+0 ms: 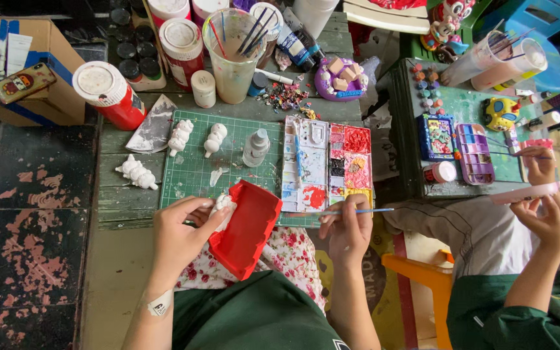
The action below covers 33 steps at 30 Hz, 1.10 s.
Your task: The person paints a red rectangular box with a paintbrush, dipping the brush into a paint palette and applying paint over the box's surfaces. They rotate the box to reach different sides and hold small white figurines while working at a cluttered craft table.
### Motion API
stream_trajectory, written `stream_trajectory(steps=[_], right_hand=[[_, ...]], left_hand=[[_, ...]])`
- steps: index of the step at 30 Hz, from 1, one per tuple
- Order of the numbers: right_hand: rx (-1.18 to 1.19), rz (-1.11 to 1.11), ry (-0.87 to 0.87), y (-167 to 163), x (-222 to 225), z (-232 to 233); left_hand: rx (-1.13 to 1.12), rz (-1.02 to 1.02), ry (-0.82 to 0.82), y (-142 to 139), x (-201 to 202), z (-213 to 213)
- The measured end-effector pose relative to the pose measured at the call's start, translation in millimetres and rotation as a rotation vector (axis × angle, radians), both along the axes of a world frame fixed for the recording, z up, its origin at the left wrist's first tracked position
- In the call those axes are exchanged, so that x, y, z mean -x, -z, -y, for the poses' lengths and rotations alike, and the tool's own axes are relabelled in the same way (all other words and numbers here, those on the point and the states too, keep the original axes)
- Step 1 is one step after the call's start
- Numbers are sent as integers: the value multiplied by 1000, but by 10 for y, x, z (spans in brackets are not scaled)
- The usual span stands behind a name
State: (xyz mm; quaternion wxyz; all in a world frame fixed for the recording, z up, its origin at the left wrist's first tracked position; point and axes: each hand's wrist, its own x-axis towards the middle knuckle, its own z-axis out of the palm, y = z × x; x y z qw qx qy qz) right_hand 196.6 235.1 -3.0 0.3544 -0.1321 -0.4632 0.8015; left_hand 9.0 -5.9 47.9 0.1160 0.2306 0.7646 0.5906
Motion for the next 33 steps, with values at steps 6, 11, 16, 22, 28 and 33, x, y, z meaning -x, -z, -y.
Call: stream_trajectory(steps=[6,11,16,22,28,33], right_hand=[[-87,138,102,48,-12,116],[-218,13,155,12,-102,144],[-328,21,126,45,-181,199],[-339,38,115,97,-162,262],[-538,94,212,53,-175,279],[-502,129,198,68,-171,339]], left_hand=[[4,-119,-24,-154,-16,9],[37,-299,-90,-329,-77,24],[50,-422,-130,-414,-122,20],[77,-508,-165,-436,-141,18],[89,-553,-166,-426,-135,37],[114,-615,-191,-426,-144,47]])
